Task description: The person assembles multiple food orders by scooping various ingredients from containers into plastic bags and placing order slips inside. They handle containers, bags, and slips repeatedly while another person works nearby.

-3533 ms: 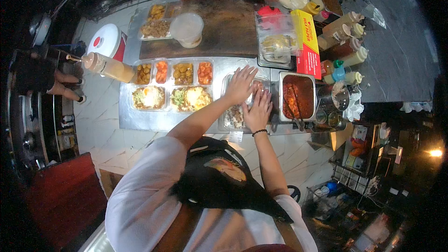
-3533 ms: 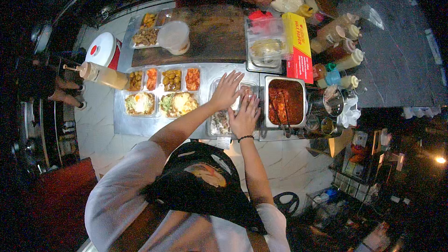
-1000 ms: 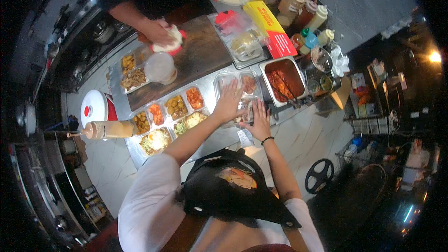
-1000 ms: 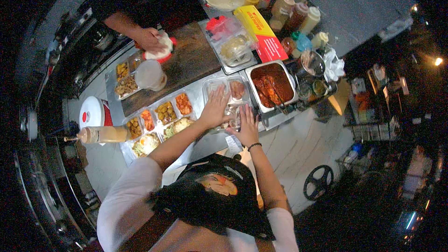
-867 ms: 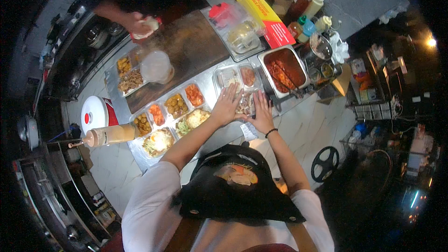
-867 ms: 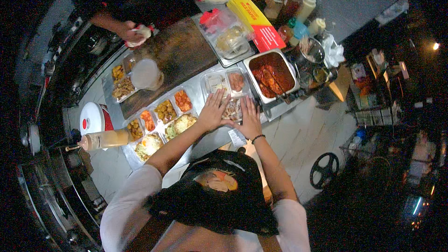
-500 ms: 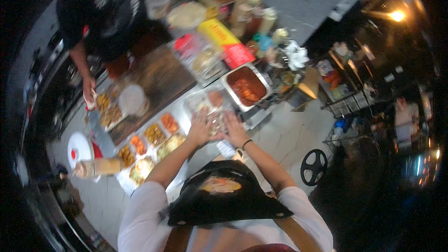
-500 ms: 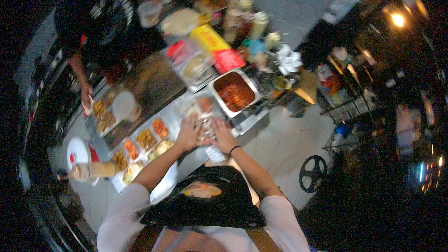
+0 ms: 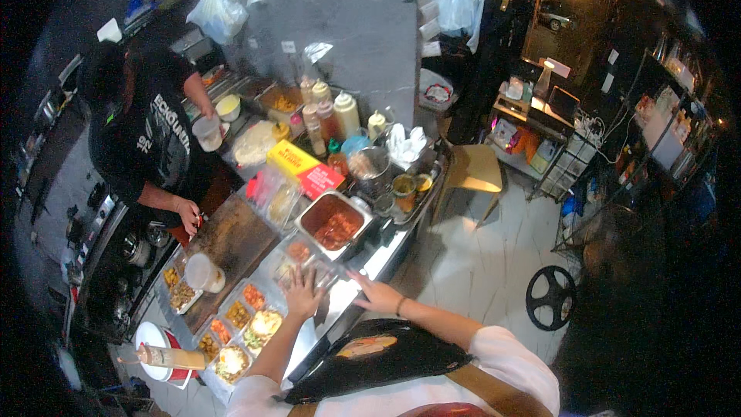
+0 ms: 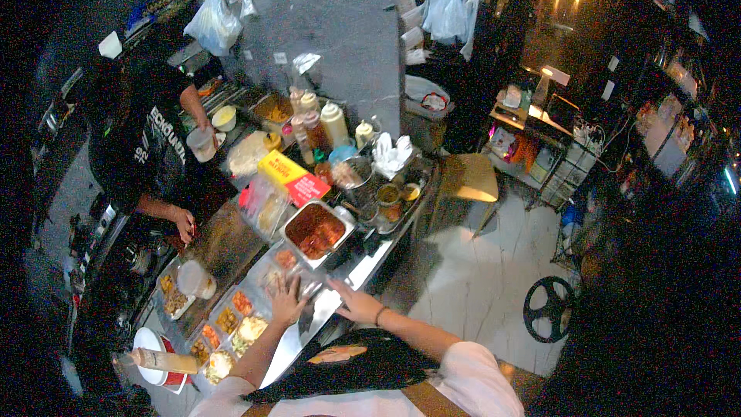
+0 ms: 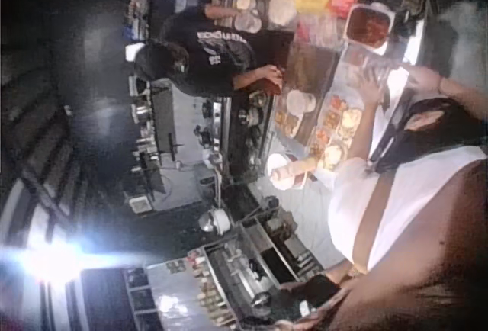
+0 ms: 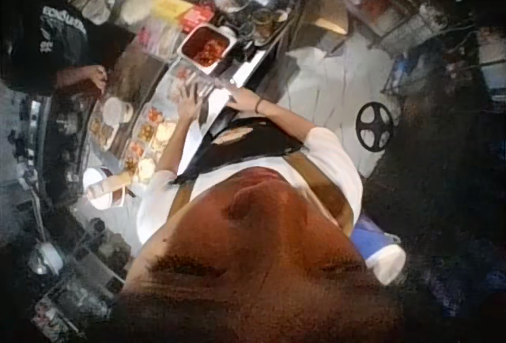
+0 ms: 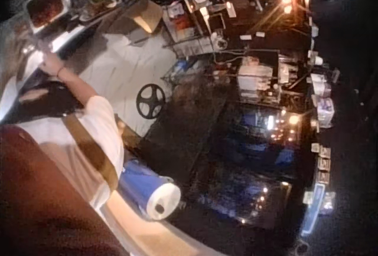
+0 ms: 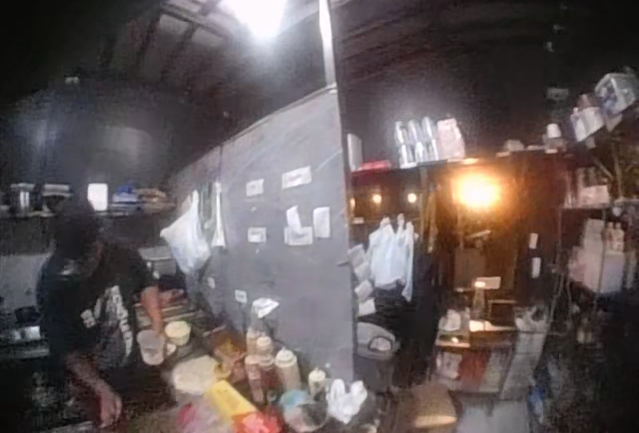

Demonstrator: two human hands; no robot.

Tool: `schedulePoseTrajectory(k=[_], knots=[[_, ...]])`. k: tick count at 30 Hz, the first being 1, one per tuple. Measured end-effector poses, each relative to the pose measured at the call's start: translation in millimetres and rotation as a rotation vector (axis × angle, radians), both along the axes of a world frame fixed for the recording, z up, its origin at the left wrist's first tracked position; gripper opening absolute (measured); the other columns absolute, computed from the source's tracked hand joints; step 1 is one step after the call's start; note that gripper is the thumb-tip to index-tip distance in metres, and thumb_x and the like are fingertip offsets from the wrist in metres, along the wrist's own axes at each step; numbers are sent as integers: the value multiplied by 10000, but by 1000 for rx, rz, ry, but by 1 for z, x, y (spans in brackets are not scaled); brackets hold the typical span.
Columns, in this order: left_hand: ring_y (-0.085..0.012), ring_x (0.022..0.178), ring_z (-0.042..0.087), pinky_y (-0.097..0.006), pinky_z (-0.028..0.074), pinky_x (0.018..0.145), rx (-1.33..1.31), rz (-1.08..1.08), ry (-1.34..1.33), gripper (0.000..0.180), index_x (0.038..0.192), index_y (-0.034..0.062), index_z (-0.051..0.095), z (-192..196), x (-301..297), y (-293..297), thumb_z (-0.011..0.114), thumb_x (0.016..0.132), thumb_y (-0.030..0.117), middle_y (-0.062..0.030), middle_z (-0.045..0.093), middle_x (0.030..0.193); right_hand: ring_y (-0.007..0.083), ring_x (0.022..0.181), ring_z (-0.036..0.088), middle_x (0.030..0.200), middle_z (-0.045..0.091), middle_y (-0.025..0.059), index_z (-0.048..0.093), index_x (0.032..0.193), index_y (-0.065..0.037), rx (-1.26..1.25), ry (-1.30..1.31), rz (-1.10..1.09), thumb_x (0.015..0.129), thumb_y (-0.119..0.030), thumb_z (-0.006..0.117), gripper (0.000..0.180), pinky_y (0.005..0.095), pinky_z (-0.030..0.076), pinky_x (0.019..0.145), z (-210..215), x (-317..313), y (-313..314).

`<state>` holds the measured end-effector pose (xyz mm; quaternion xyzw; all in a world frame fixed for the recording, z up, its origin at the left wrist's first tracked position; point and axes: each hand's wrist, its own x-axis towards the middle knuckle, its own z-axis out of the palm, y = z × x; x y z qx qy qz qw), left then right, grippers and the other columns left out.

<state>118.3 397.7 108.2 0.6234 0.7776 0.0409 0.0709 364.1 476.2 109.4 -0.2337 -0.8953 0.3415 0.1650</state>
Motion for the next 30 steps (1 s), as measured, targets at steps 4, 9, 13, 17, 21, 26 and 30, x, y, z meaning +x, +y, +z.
schedulePoseTrajectory(k=[4,9,13,17,21,26,30], knots=[[-334,1389,51,-620,-40,1045,3,343,28,762,1429,244,248,7,51,38,419,806,647,-91,73,1518,387,1033,557,1209,515,249,85,1434,-129,-305,-170,-38,854,-293,575,776,430,446,896,5,131,16],[-330,1391,27,-618,-48,1049,-40,492,83,789,1427,141,249,24,85,65,413,821,618,-84,71,1518,354,966,600,1128,596,175,204,1404,-129,-448,-304,-480,847,-302,581,694,411,473,844,-2,266,46],[-316,1391,45,-604,-2,1064,-131,564,110,807,1408,39,255,22,91,70,469,820,548,-69,102,1515,300,846,632,1058,632,107,295,1337,-107,-352,-335,-458,849,-304,578,597,379,494,757,-12,307,81],[-303,1387,85,-562,60,1085,-140,609,138,831,1382,-19,279,-4,81,74,598,770,441,-59,117,1512,304,837,632,1022,642,111,271,1375,-117,-338,-344,-347,852,-240,548,605,387,494,748,-31,295,135],[-320,1381,89,-541,55,1094,-55,662,52,1004,1400,-45,181,-25,61,69,640,698,508,-148,107,1499,318,852,630,973,650,128,265,1380,-120,-397,-298,-198,844,-239,557,622,403,497,758,-51,278,201],[-444,1332,112,-530,141,1075,48,663,-122,783,1288,171,497,-30,60,68,695,640,562,-231,45,1475,274,929,612,1034,630,128,330,1344,-98,-413,-429,-79,837,-219,558,569,347,469,820,-69,307,304],[-433,1354,40,-547,49,1082,-124,764,-108,1059,1412,115,269,-21,63,68,686,591,637,-241,115,1468,327,841,619,919,637,173,469,1237,-126,-272,-309,-274,802,-250,563,463,427,493,755,-39,337,425]])
